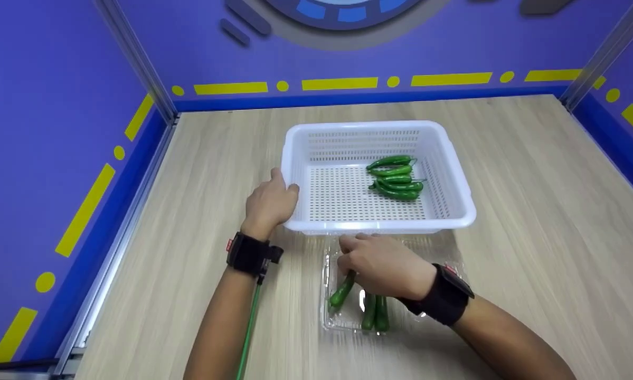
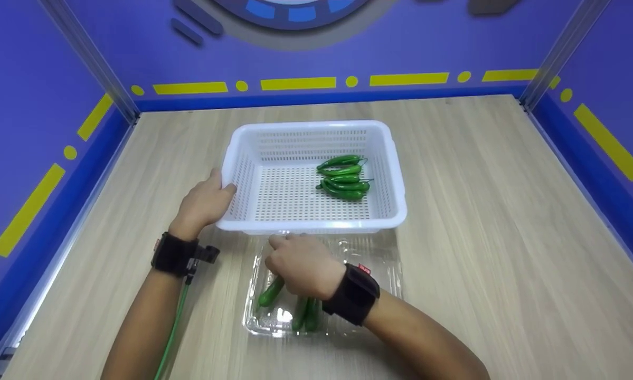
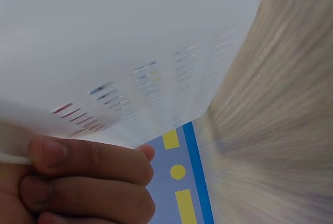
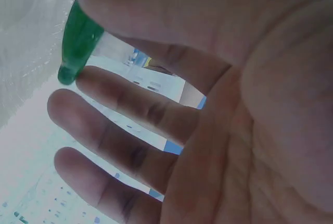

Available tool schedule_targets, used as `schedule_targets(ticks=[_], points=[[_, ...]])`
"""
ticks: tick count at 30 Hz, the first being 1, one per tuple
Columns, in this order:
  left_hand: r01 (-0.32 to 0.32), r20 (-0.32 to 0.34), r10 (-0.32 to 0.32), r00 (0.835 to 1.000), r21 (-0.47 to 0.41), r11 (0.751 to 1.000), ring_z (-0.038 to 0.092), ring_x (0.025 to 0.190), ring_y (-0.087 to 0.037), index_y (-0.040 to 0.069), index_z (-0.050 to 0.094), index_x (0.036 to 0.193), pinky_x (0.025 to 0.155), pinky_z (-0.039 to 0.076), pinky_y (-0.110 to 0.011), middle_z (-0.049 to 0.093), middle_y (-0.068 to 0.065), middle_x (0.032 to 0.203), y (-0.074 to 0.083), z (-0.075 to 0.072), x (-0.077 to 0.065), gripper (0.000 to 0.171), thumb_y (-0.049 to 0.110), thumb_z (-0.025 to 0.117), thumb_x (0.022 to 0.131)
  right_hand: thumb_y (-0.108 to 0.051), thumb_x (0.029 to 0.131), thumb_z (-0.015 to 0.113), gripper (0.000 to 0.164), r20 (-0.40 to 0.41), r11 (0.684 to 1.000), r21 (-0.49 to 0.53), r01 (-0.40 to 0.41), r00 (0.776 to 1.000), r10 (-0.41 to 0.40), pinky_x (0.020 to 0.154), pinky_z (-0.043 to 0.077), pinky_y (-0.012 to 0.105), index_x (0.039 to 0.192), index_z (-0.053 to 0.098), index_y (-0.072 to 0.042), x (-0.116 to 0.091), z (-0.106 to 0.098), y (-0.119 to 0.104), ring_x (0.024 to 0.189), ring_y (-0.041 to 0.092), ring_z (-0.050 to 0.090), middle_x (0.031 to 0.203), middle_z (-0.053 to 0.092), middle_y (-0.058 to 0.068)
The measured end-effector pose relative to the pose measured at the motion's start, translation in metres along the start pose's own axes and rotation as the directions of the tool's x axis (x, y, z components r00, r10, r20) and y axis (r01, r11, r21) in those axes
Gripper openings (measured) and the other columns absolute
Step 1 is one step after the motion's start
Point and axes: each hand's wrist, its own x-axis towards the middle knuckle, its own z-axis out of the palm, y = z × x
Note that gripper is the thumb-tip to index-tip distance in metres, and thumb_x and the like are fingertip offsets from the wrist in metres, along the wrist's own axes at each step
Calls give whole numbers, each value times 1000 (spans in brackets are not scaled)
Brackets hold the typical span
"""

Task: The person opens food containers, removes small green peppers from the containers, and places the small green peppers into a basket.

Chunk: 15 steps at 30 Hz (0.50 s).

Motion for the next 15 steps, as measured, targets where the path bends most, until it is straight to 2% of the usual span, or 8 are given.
schedule_targets(ticks=[8,15], points=[[6,7,-6,1000,5,1000,67,87,-34,0,41,140,75,52,-50,68,-23,103,-1,0,-1,56,42,42,102,0,74,73,23,0,998,64,-16,1000,16,73,54,36,84,72,-21,-1,-3,4,77,16,61,88,60,-5],[16,17,-16,1000,-4,1000,67,88,-34,0,40,142,76,52,-50,68,-22,104,-1,0,-2,58,43,42,102,0,71,71,23,-1,996,86,-29,1000,29,69,53,35,84,68,-19,-4,-8,6,74,16,61,85,62,-6]])
